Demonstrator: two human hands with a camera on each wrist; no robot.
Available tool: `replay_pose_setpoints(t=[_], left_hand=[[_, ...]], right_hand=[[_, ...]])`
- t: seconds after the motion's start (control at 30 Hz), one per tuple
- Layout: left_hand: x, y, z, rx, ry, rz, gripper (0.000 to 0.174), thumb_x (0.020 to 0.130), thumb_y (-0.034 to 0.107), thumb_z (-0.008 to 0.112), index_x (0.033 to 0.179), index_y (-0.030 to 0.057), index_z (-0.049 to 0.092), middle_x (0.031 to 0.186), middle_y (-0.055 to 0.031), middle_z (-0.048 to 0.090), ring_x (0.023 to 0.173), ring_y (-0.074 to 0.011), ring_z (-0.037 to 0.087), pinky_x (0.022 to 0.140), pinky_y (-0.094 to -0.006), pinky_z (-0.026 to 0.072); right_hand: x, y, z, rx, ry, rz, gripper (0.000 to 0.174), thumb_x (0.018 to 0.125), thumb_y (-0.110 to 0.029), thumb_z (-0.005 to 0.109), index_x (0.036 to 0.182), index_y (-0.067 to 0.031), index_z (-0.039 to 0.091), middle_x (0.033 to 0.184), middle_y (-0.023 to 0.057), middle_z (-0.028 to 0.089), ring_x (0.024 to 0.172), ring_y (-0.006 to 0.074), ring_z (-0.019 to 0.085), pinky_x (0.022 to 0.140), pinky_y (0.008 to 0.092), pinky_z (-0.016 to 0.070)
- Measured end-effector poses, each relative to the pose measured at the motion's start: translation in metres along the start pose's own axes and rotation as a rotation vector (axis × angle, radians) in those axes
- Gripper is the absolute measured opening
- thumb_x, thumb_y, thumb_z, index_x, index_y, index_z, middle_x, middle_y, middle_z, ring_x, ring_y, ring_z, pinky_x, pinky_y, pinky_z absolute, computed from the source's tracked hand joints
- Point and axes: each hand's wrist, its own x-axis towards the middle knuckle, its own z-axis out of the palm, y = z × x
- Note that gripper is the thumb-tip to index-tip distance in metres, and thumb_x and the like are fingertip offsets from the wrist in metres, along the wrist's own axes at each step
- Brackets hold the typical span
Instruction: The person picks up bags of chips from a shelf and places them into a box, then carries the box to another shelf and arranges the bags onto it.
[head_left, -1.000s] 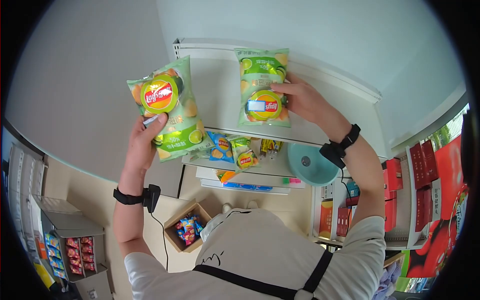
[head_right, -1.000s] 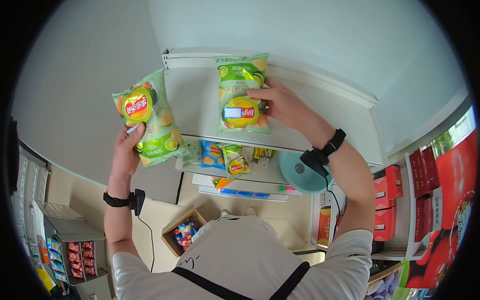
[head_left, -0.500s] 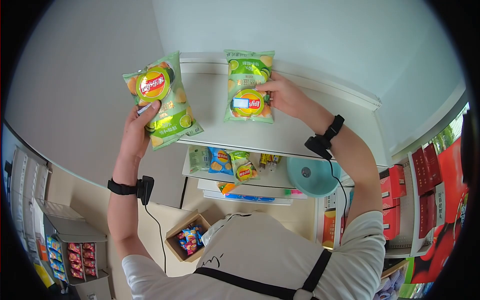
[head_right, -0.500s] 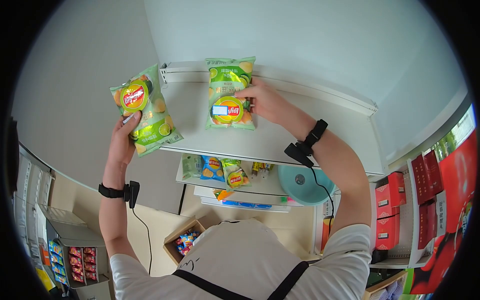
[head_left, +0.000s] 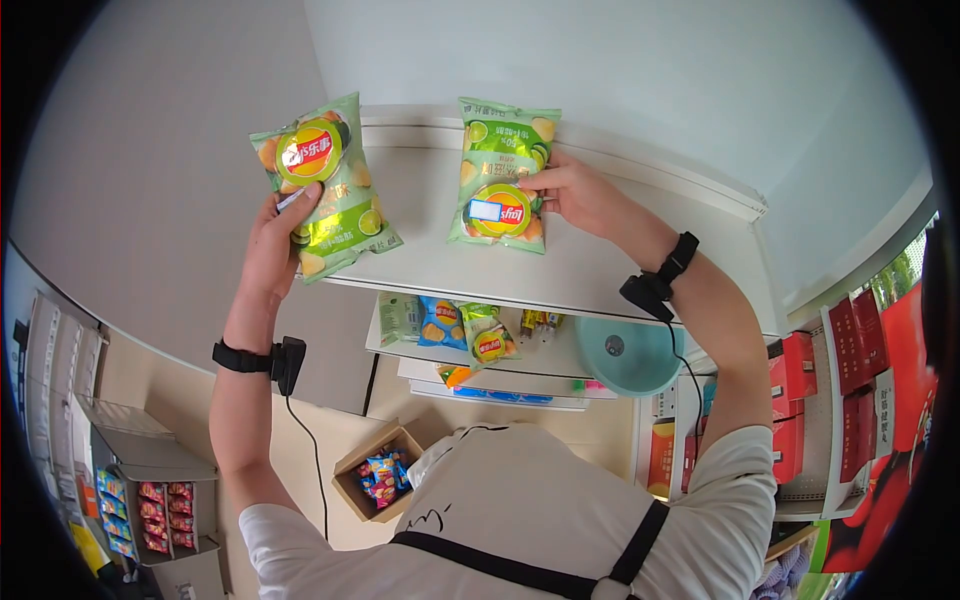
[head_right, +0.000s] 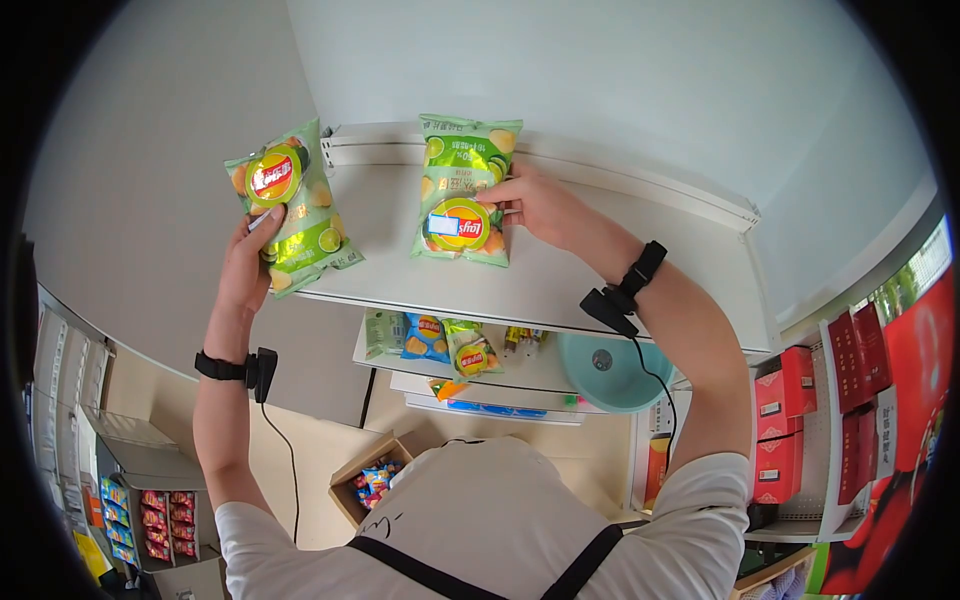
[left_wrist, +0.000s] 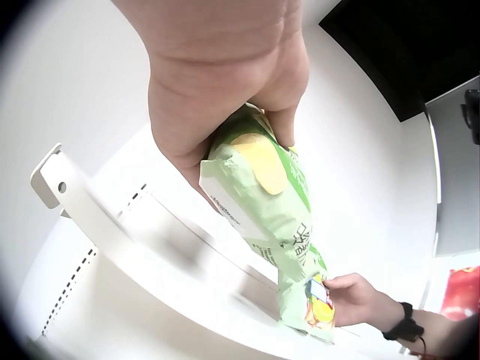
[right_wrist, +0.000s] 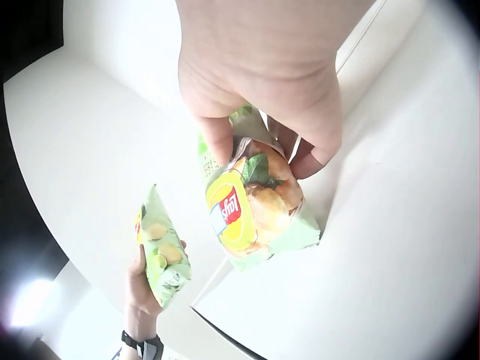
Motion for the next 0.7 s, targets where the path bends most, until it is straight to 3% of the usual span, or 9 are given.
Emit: replay_pose_setpoints(t=[0.33,0.63,0.7], left_hand=[[0.003,0.001,0.011,0.065,-0.133,-0.036,0.054,0.098,0.023,0.075,0.135,-0.0055,0.049,0.128,-0.0151,0.066,0.117,-0.0220,0.067,0.100,-0.0364,0.0557],[0.030,-0.002,0.009,0.025,-0.231,-0.204,0.050,0.100,0.024,0.071,0.137,-0.0031,0.051,0.129,-0.0121,0.067,0.118,-0.0221,0.067,0.103,-0.0377,0.0544],[0.039,0.000,0.009,0.056,-0.255,-0.171,0.050,0.100,0.024,0.071,0.137,-0.0032,0.051,0.130,-0.0122,0.066,0.119,-0.0223,0.067,0.103,-0.0379,0.0540]], right_hand=[[-0.005,-0.001,-0.006,0.031,0.008,0.038,0.037,0.099,-0.019,0.069,0.132,-0.0076,0.057,0.118,0.0021,0.065,0.107,0.0134,0.063,0.094,0.0367,0.0509],[-0.003,0.001,-0.010,0.029,0.021,0.046,0.036,0.099,-0.020,0.068,0.132,-0.0077,0.058,0.119,0.0027,0.066,0.105,0.0137,0.063,0.094,0.0360,0.0511],[-0.003,0.001,-0.011,0.034,0.025,0.053,0.035,0.099,-0.020,0.068,0.131,-0.0075,0.059,0.118,0.0026,0.066,0.106,0.0138,0.063,0.094,0.0359,0.0512]])
